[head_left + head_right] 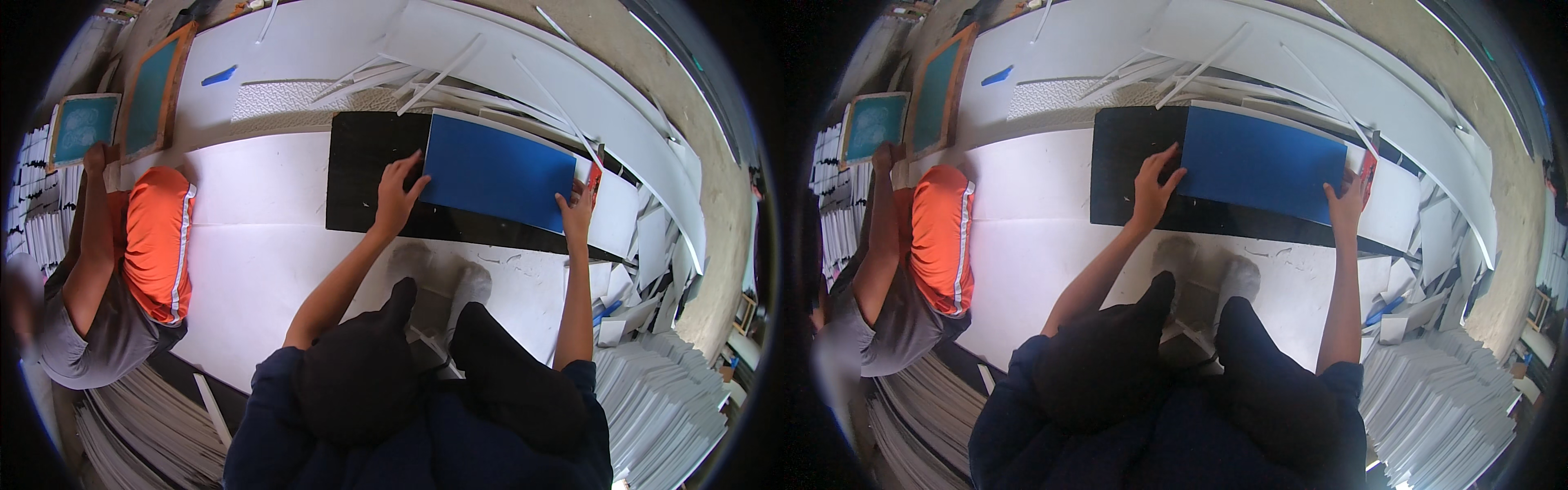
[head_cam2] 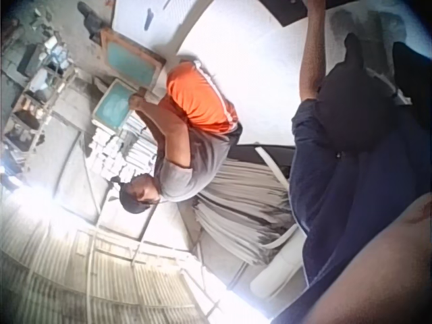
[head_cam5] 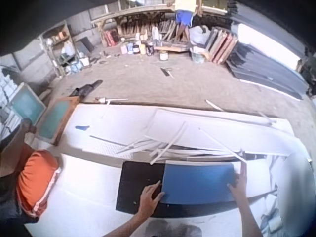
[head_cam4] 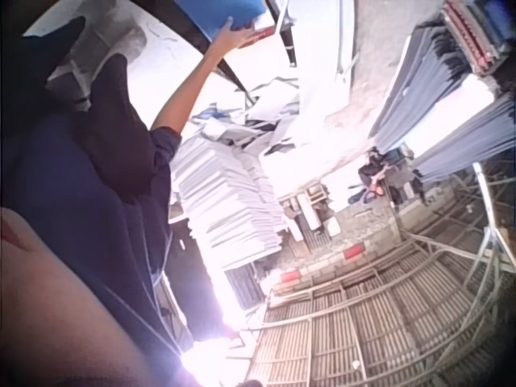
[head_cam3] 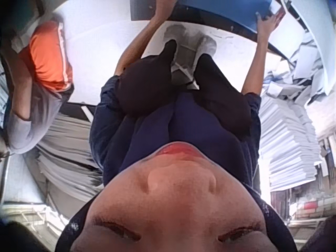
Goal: The person sits on the floor and uses a utility knife to trim the edges of blue and white paper sheets. They place each sheet on a black cutting mat, align it, and cut along the edges before stacking the finished pieces.
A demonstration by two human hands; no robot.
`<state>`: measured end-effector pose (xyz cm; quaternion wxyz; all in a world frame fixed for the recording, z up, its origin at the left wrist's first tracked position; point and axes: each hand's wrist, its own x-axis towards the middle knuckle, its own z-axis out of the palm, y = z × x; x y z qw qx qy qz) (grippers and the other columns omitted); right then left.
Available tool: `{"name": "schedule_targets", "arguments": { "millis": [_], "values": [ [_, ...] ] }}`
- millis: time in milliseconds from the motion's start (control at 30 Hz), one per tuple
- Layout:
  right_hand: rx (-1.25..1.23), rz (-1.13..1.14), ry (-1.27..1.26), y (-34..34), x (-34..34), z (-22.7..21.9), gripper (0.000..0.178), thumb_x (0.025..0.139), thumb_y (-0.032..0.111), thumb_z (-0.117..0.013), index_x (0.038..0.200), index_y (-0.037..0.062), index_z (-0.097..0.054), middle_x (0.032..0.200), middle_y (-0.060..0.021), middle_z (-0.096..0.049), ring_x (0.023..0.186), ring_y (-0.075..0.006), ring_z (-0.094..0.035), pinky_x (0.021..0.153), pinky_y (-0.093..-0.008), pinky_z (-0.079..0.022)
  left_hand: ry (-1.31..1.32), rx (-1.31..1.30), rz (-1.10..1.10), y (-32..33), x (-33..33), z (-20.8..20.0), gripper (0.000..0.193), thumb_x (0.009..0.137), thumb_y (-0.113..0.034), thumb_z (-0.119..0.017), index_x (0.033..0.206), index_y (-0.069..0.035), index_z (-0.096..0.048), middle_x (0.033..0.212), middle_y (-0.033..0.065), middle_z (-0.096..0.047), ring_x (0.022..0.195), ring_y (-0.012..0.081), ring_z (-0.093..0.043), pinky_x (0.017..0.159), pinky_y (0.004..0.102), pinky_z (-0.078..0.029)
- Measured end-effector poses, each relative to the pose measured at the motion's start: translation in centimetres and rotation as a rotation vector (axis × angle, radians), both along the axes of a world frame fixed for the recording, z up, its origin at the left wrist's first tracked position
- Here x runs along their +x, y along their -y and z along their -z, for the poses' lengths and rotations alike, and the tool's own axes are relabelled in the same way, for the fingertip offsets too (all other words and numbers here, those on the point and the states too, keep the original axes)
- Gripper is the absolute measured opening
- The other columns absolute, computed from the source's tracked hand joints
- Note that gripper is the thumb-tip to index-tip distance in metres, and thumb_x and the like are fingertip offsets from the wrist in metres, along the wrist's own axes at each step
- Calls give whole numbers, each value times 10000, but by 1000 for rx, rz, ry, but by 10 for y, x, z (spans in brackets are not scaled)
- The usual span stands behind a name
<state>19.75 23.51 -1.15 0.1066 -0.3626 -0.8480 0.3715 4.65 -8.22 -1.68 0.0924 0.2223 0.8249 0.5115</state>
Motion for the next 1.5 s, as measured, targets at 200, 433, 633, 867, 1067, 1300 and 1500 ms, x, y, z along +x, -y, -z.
{"name": "schedule_targets", "arguments": {
  "millis": [200,433,633,867,1067,1300,1500],
  "values": [
    [12,8,-5,3,1,-4,516,745,113,-671,1183,-6,-426,1181,-185,-478,1023,-289,-540,875,-357,-432,-172,-89,-117,6,39,-2,439,703,-148,-711,1117,-64,-590,1007,86,-579,921,219,-515,819,312,-415],
    [41,13,-4,-3,6,6,533,730,135,-688,1182,7,-436,1153,-176,-500,1015,-296,-539,857,-370,-438,-204,-70,-89,9,31,0,469,659,-106,-737,1106,-78,-601,961,68,-592,820,206,-534,745,307,-445],
    [-19,49,-15,-10,6,10,543,695,165,-721,1150,16,-465,1122,-166,-529,1009,-295,-542,852,-363,-440,-134,-157,134,6,19,-24,568,638,-115,-755,1171,-175,-570,891,59,-540,809,190,-537,701,307,-472],
    [-146,115,-107,-10,1,4,458,701,122,-701,1106,22,-510,1035,-138,-592,884,-237,-596,779,-334,-467,-153,-142,193,8,9,-14,550,641,-77,-731,1156,-197,-581,877,73,-531,703,170,-579,652,312,-515],
    [-96,164,-130,-7,-2,9,370,696,33,-668,1046,22,-548,963,-126,-618,793,-222,-618,726,-317,-484,-208,-220,202,4,11,-12,594,634,-81,-740,1186,-193,-554,879,79,-540,746,182,-579,663,314,-517],
    [-103,190,-142,5,-8,-5,360,702,13,-650,1049,16,-555,948,-135,-620,819,-228,-621,738,-317,-485,-283,-240,58,1,27,-6,637,671,-57,-719,1257,-91,-471,969,93,-528,809,193,-571,695,314,-502],
    [-124,200,-150,-1,-5,-1,358,709,6,-639,1059,19,-560,978,-127,-614,855,-233,-614,766,-321,-476,-298,-256,67,-1,29,-7,617,676,-56,-715,1247,-79,-480,988,96,-518,784,192,-565,686,317,-497]
  ]
}}
